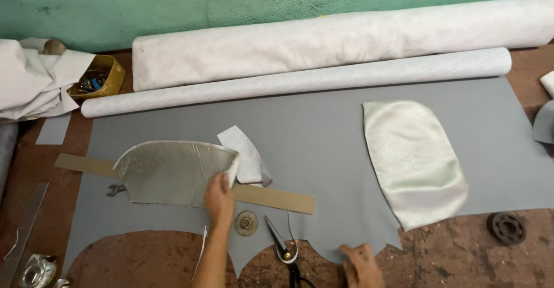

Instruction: The person cuts curved pieces from a sheet of gray upholstery fabric using scissors, following a pattern outline. They trim a white paper pattern piece with scissors, measure the cut fabric piece with a tape measure, reposition the fabric, and place a wrench on the fabric piece to hold it in place.

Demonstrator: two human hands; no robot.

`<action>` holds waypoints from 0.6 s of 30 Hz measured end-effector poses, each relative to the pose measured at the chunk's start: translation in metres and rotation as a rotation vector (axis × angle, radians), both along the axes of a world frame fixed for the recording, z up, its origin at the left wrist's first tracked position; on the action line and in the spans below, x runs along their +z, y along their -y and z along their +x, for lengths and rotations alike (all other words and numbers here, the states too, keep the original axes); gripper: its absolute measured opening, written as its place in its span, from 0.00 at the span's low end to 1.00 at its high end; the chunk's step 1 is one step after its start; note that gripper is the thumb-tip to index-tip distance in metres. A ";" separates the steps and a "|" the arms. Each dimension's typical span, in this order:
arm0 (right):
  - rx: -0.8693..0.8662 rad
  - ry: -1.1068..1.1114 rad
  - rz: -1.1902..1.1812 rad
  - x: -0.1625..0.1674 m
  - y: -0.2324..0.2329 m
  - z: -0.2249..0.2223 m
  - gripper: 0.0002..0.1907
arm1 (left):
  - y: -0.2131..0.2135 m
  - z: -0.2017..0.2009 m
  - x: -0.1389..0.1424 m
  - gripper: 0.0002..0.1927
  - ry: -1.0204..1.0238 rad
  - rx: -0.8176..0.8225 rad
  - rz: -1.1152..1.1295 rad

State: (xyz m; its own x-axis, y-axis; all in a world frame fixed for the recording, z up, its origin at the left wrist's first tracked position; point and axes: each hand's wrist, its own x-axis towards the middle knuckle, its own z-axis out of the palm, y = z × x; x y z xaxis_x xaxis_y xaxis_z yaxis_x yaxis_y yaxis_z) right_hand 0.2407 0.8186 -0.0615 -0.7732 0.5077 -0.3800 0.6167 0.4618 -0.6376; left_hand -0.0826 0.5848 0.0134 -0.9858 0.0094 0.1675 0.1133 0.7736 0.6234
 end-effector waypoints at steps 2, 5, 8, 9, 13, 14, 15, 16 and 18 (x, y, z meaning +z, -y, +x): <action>-0.046 -0.312 0.116 0.026 -0.009 -0.004 0.18 | 0.035 -0.007 0.008 0.13 0.062 0.141 -0.029; -0.078 -0.029 0.068 0.065 -0.008 -0.030 0.15 | 0.100 -0.024 0.028 0.08 -0.225 0.316 0.161; -0.022 -0.184 0.029 0.090 0.015 -0.067 0.14 | 0.177 -0.044 0.053 0.09 -0.108 0.542 0.410; -0.005 -0.201 0.043 0.093 0.026 -0.080 0.14 | 0.203 -0.055 0.062 0.11 -0.138 0.584 0.511; 0.037 -0.254 0.060 0.095 0.090 -0.119 0.16 | 0.319 -0.105 0.112 0.13 -0.347 0.664 0.916; 0.031 -0.275 0.063 0.094 0.108 -0.127 0.17 | 0.346 -0.118 0.128 0.13 -0.369 0.677 0.947; 0.029 -0.256 0.066 0.093 0.125 -0.136 0.17 | 0.371 -0.134 0.145 0.13 -0.396 0.691 0.983; 0.023 -0.244 0.075 0.093 0.140 -0.144 0.17 | 0.394 -0.149 0.161 0.14 -0.415 0.698 1.002; 0.048 -0.270 0.087 0.091 0.168 -0.162 0.17 | 0.432 -0.174 0.184 0.15 -0.425 0.707 0.991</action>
State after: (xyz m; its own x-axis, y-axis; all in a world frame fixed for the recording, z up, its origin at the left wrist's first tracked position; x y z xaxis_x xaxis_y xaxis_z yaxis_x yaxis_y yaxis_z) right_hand 0.0783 0.6502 0.0296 -0.8643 0.4898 -0.1142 0.4063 0.5462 -0.7326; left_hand -0.2563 0.1530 0.1970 -0.5937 -0.7981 0.1026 0.2009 -0.0235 0.9793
